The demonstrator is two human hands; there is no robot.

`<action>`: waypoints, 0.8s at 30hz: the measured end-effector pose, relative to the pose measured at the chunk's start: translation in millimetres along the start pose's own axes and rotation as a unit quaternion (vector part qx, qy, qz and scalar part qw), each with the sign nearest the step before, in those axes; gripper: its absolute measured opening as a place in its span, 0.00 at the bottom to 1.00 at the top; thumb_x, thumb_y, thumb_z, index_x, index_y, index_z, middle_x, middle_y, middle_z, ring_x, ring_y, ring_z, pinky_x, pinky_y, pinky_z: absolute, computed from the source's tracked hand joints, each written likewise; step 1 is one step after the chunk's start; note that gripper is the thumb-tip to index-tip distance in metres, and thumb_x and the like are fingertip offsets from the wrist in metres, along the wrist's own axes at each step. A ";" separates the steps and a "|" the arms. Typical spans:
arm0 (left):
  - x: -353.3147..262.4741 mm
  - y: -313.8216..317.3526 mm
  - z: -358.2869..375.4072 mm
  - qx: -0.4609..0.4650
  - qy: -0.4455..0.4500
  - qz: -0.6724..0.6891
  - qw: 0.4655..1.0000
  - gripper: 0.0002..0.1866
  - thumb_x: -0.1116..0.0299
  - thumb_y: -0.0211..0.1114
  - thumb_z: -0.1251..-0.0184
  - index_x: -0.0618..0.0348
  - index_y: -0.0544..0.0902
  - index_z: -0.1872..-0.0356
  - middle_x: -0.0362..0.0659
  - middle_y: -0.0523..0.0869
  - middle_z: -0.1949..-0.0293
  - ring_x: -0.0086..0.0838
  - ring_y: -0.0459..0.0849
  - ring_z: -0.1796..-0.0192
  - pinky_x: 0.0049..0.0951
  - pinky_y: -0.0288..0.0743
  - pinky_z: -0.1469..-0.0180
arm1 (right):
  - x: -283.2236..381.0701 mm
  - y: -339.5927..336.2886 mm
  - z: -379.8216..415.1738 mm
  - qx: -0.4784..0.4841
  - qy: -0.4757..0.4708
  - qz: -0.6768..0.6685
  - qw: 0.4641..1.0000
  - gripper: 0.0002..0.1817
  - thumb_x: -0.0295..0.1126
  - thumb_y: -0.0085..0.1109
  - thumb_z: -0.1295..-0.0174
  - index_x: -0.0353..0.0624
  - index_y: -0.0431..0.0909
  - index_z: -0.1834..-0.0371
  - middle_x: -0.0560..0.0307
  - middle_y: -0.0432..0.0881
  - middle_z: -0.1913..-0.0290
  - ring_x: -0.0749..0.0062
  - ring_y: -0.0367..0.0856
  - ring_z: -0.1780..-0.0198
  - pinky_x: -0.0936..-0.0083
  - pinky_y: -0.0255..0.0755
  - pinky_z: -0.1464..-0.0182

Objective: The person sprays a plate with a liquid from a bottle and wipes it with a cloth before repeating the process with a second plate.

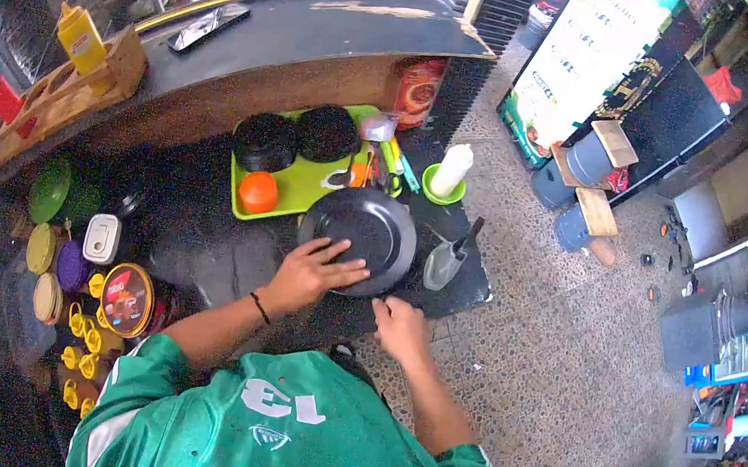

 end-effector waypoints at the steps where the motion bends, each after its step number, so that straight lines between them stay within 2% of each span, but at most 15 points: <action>1: -1.9 11.7 -2.2 0.023 0.022 -0.026 0.999 0.30 0.68 0.61 0.36 0.32 0.82 0.31 0.29 0.85 0.32 0.37 0.81 0.28 0.47 0.70 0.25 | -10.2 -2.5 3.5 -0.028 -0.021 0.003 0.999 0.25 0.48 0.55 0.24 0.39 0.78 0.74 0.49 0.85 0.78 0.58 0.90 0.74 0.60 0.80 0.66; 4: -5.8 36.1 -5.9 0.045 0.029 -0.047 0.997 0.30 0.67 0.61 0.35 0.31 0.81 0.30 0.28 0.83 0.31 0.37 0.80 0.28 0.49 0.69 0.25 | -32.9 -7.9 17.7 -0.051 -0.011 -0.038 0.998 0.26 0.49 0.56 0.25 0.39 0.77 0.74 0.50 0.84 0.79 0.57 0.90 0.74 0.59 0.79 0.67; 5: -5.9 43.5 -5.2 0.065 0.029 -0.053 0.996 0.30 0.66 0.61 0.34 0.32 0.80 0.29 0.28 0.83 0.30 0.38 0.79 0.27 0.51 0.66 0.23 | -40.2 -9.1 20.9 -0.057 0.018 -0.044 0.997 0.25 0.50 0.58 0.26 0.38 0.78 0.74 0.44 0.83 0.78 0.48 0.89 0.72 0.54 0.76 0.67; 6: -6.8 47.1 -5.4 0.070 0.030 -0.054 0.996 0.30 0.66 0.61 0.34 0.32 0.80 0.29 0.28 0.83 0.30 0.38 0.79 0.27 0.51 0.66 0.23 | -51.0 -5.8 21.2 -0.056 0.020 -0.050 0.997 0.25 0.50 0.58 0.26 0.38 0.78 0.74 0.44 0.83 0.78 0.48 0.89 0.72 0.54 0.76 0.67; 8: -6.7 55.7 -7.9 0.091 0.028 -0.082 0.992 0.30 0.65 0.61 0.32 0.33 0.78 0.27 0.29 0.80 0.28 0.39 0.77 0.26 0.54 0.62 0.21 | -71.0 -8.0 16.0 -0.127 -0.025 0.018 0.991 0.26 0.49 0.60 0.27 0.36 0.77 0.74 0.38 0.81 0.76 0.38 0.84 0.70 0.50 0.72 0.67; 12: -10.9 63.3 -19.5 0.120 0.015 -0.111 0.986 0.29 0.59 0.62 0.30 0.34 0.77 0.27 0.30 0.77 0.25 0.39 0.73 0.23 0.57 0.57 0.20 | -96.1 -26.0 13.2 -0.173 0.012 -0.008 0.985 0.27 0.49 0.60 0.28 0.34 0.75 0.74 0.34 0.79 0.73 0.33 0.79 0.69 0.48 0.69 0.67; 14: -9.4 63.3 -24.2 0.150 -0.016 -0.042 0.988 0.30 0.47 0.63 0.29 0.36 0.77 0.26 0.32 0.74 0.23 0.39 0.69 0.20 0.57 0.54 0.19 | -109.9 -39.9 5.8 -0.214 0.025 -0.023 0.976 0.27 0.48 0.60 0.27 0.33 0.75 0.74 0.35 0.80 0.73 0.34 0.78 0.70 0.49 0.69 0.67; 16: -4.9 60.3 -29.9 0.169 -0.032 -0.017 0.985 0.32 0.41 0.62 0.29 0.37 0.76 0.26 0.34 0.73 0.23 0.39 0.67 0.20 0.57 0.53 0.18 | -123.5 -46.8 -3.8 -0.207 0.039 -0.035 0.977 0.25 0.47 0.61 0.27 0.34 0.76 0.74 0.37 0.79 0.75 0.37 0.77 0.72 0.52 0.70 0.66; 17: -3.6 60.8 -30.2 0.187 -0.045 0.011 0.981 0.35 0.36 0.61 0.29 0.38 0.76 0.26 0.36 0.73 0.22 0.40 0.66 0.19 0.57 0.52 0.18 | -127.3 -51.6 -8.0 -0.244 0.028 -0.047 0.968 0.26 0.47 0.60 0.26 0.35 0.77 0.75 0.43 0.79 0.78 0.51 0.78 0.74 0.57 0.70 0.66; 18: -1.4 65.3 -27.4 0.185 -0.054 0.007 0.981 0.35 0.36 0.61 0.29 0.38 0.76 0.26 0.36 0.73 0.22 0.40 0.66 0.19 0.57 0.52 0.18 | -127.8 -56.1 -12.3 -0.278 0.015 -0.059 0.959 0.27 0.48 0.59 0.25 0.36 0.79 0.77 0.49 0.79 0.80 0.65 0.78 0.75 0.62 0.70 0.67; 20: 2.4 75.1 -17.3 0.184 -0.025 0.011 0.983 0.37 0.33 0.58 0.28 0.41 0.76 0.26 0.41 0.72 0.22 0.42 0.66 0.19 0.58 0.51 0.18 | -112.7 -64.8 -18.5 -0.268 -0.001 -0.067 0.961 0.23 0.44 0.62 0.25 0.39 0.80 0.75 0.54 0.81 0.79 0.67 0.78 0.74 0.64 0.71 0.65; 21: 3.7 70.9 -15.6 0.177 -0.022 0.054 0.983 0.34 0.38 0.60 0.27 0.44 0.77 0.27 0.45 0.72 0.23 0.45 0.66 0.19 0.60 0.51 0.18 | -114.5 -67.1 -22.1 -0.294 -0.011 -0.117 0.948 0.15 0.41 0.66 0.28 0.39 0.81 0.64 0.53 0.83 0.69 0.67 0.80 0.68 0.66 0.73 0.61; 22: 11.7 60.0 -16.3 0.173 -0.040 0.043 0.983 0.34 0.38 0.60 0.27 0.44 0.77 0.27 0.45 0.72 0.23 0.45 0.66 0.19 0.60 0.51 0.18 | -111.4 -68.3 -28.4 -0.319 -0.020 -0.170 0.932 0.14 0.38 0.70 0.32 0.40 0.82 0.53 0.53 0.86 0.59 0.67 0.81 0.62 0.67 0.74 0.57; 23: 18.7 45.4 -16.5 0.136 -0.047 0.087 0.986 0.31 0.42 0.62 0.26 0.46 0.79 0.29 0.46 0.74 0.24 0.45 0.67 0.20 0.59 0.54 0.19 | -105.9 -64.5 -35.7 -0.303 -0.033 -0.171 0.937 0.14 0.38 0.70 0.32 0.40 0.82 0.53 0.53 0.86 0.59 0.67 0.81 0.62 0.67 0.74 0.57; 24: 26.0 28.3 -15.8 0.098 -0.053 0.132 0.985 0.28 0.47 0.63 0.25 0.48 0.80 0.31 0.47 0.75 0.25 0.46 0.68 0.20 0.58 0.57 0.20 | -96.6 -67.5 -34.9 -0.348 -0.061 -0.162 0.921 0.28 0.38 0.76 0.38 0.41 0.73 0.40 0.51 0.81 0.46 0.63 0.80 0.52 0.64 0.74 0.51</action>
Point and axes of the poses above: each hand's wrist, its own z-axis away from the middle knuckle, its own y-axis out of the palm, x = y × z, the point moved 5 cm from there along -z, towards the middle knuckle
